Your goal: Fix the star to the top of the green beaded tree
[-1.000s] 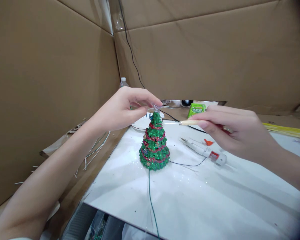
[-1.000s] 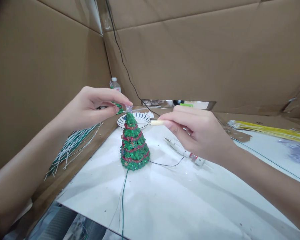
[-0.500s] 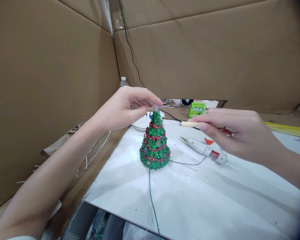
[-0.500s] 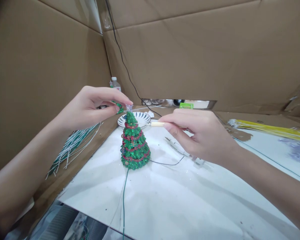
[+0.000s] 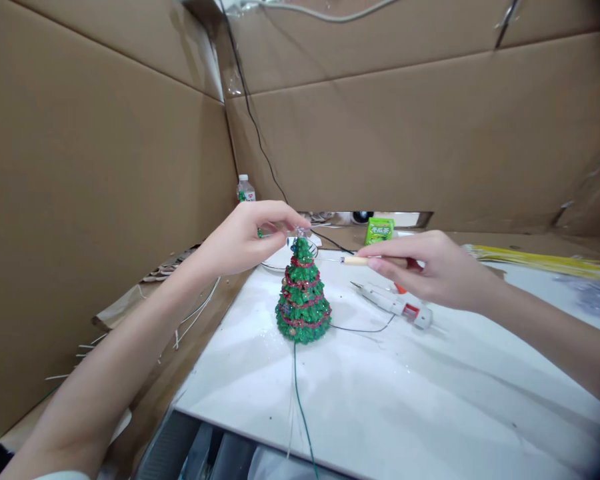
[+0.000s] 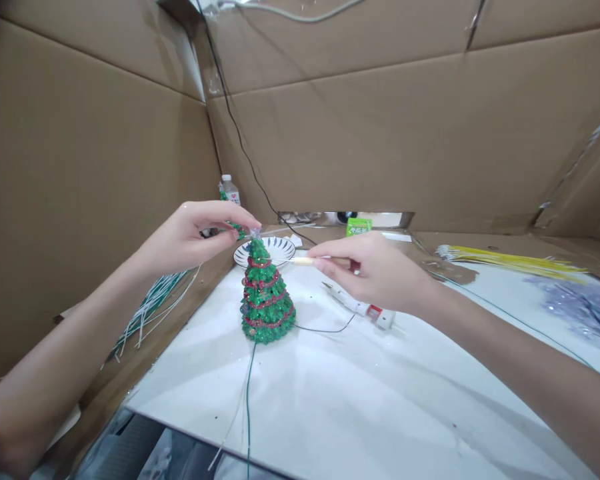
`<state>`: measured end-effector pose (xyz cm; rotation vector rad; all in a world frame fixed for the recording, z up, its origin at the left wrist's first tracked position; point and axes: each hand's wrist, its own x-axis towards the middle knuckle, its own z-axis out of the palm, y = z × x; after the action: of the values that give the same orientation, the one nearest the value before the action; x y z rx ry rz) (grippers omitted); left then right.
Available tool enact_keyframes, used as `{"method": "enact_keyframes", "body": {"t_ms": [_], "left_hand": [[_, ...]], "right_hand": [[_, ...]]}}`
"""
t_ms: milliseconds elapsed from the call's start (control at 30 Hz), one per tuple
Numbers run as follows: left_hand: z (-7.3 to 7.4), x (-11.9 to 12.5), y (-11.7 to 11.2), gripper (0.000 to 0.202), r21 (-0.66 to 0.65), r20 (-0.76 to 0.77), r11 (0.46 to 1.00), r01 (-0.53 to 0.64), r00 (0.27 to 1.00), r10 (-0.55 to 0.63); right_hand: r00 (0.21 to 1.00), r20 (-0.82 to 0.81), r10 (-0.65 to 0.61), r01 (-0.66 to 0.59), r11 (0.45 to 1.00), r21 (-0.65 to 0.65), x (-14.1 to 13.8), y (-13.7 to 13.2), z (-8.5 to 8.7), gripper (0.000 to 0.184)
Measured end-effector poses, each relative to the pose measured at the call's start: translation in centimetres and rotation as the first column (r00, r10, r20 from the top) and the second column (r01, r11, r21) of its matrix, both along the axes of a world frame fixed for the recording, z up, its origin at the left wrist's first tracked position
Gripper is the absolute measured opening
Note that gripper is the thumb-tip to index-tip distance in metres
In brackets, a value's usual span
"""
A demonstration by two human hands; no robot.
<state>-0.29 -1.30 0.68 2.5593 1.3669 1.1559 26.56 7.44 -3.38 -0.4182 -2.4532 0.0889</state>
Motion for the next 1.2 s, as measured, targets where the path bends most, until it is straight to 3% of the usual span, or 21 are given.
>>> {"method": "enact_keyframes", "body": {"t_ms": [767,1200], "left_hand": [[-0.1,-0.3,0.1,0.031,0.026,-0.020,0.997,0.067,0.998,-0.067],[0.3,-0.5,-0.2,0.029,0.019,-0.030,0.992,0.127,0.992,-0.127]], "right_hand": [[0.990,0.135,-0.049,0.057,0.997,-0.059,0.0,-1.4,1.1,0.038],[0.998,0.061,0.020,-0.016,0.997,-0.070,-0.1,-1.3,0.9,0.036]]}}
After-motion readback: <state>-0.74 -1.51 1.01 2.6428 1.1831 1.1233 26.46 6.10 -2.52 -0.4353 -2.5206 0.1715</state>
